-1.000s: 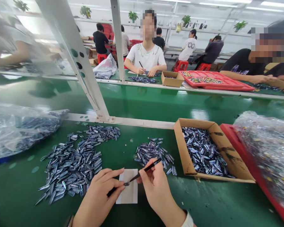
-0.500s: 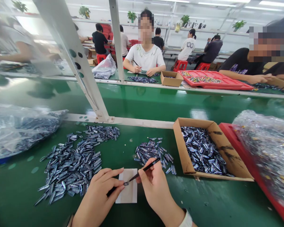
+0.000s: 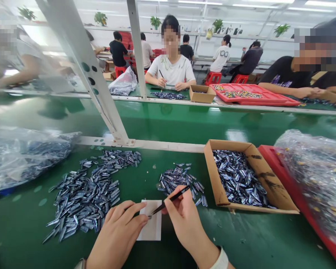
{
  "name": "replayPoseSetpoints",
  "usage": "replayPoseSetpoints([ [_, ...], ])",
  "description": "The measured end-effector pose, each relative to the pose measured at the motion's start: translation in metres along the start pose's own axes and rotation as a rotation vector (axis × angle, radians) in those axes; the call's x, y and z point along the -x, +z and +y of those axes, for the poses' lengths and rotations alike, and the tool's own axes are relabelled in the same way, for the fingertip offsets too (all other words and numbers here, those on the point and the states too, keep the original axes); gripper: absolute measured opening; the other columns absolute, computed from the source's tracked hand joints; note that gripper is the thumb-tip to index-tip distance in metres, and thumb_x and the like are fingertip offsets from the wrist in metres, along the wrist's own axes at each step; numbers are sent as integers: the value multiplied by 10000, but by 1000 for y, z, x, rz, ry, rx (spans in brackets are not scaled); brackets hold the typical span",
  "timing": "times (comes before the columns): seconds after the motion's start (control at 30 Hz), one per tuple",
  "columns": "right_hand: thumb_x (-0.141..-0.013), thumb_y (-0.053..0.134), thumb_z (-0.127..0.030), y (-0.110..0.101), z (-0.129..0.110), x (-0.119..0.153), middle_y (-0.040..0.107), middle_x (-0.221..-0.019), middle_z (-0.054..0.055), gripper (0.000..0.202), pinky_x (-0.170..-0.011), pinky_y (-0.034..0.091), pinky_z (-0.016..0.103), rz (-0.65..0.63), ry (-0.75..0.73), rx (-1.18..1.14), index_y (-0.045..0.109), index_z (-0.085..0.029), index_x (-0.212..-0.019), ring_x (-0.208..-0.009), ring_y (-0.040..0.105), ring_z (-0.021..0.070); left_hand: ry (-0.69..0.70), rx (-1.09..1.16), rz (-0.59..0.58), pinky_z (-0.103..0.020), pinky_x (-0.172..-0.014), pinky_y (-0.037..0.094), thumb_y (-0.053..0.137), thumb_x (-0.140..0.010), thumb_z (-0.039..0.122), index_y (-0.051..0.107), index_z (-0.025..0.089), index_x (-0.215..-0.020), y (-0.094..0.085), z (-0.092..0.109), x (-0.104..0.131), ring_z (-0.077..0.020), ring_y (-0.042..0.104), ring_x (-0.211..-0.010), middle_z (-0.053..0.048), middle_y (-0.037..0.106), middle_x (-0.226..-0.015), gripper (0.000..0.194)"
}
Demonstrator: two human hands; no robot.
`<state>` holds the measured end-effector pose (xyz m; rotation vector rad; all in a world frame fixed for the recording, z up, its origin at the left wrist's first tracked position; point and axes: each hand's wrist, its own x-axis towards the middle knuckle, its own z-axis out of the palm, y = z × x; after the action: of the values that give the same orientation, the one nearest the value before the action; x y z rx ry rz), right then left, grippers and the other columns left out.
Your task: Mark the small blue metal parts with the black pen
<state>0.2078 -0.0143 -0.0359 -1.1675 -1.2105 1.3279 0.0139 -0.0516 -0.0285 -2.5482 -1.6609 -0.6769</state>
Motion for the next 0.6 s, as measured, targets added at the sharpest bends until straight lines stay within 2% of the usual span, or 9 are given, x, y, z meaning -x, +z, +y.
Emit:
replayPoseSetpoints([
  [0.1, -884, 638, -505, -2, 0, -1, 579, -832, -19, 315, -659, 609, 335, -5, -3, -43, 453, -262, -961, -668, 677, 169, 8, -13, 25, -345, -850, 422, 600, -903, 145, 681, 297, -868, 0, 1, 1, -200, 555, -1028, 50, 712, -1054, 175],
  [0.27, -873, 654, -508, 2, -1, 1, 591, -799, -23, 319, -651, 610, 322, -15, -6, -39, 483, -249, -944, -653, 685, 162, 25, -70, -60, -347, -867, 436, 607, -895, 160, 680, 295, -960, 2, 4, 2, -201, 558, -1047, 32, 683, -1146, 167],
  [0.37, -858, 675, -501, 2, -2, 2, 613, -779, -23, 326, -633, 617, 323, 29, -15, -40, 484, -249, -936, -630, 696, 165, 25, -56, -31, -351, -884, 438, 615, -868, 140, 671, 327, -1011, 3, 6, 2, -201, 567, -1046, 44, 672, -1180, 242],
  [0.5, -830, 713, -485, -8, -8, -2, 650, -792, -16, 357, -603, 622, 336, 242, -107, -30, 459, -260, -941, -607, 722, 184, -20, -81, 14, -361, -838, 461, 510, -890, 119, 654, 304, -1108, -7, -8, -1, -220, 592, -1009, -1, 692, -1127, 320],
  [0.6, -819, 731, -456, -20, -13, -8, 659, -830, -9, 363, -614, 615, 344, 454, -200, -14, 440, -270, -932, -592, 724, 184, -152, -143, 107, -391, -792, 472, 446, -922, 158, 677, 240, -1029, -19, -28, -2, -249, 611, -953, -54, 701, -1025, 267],
])
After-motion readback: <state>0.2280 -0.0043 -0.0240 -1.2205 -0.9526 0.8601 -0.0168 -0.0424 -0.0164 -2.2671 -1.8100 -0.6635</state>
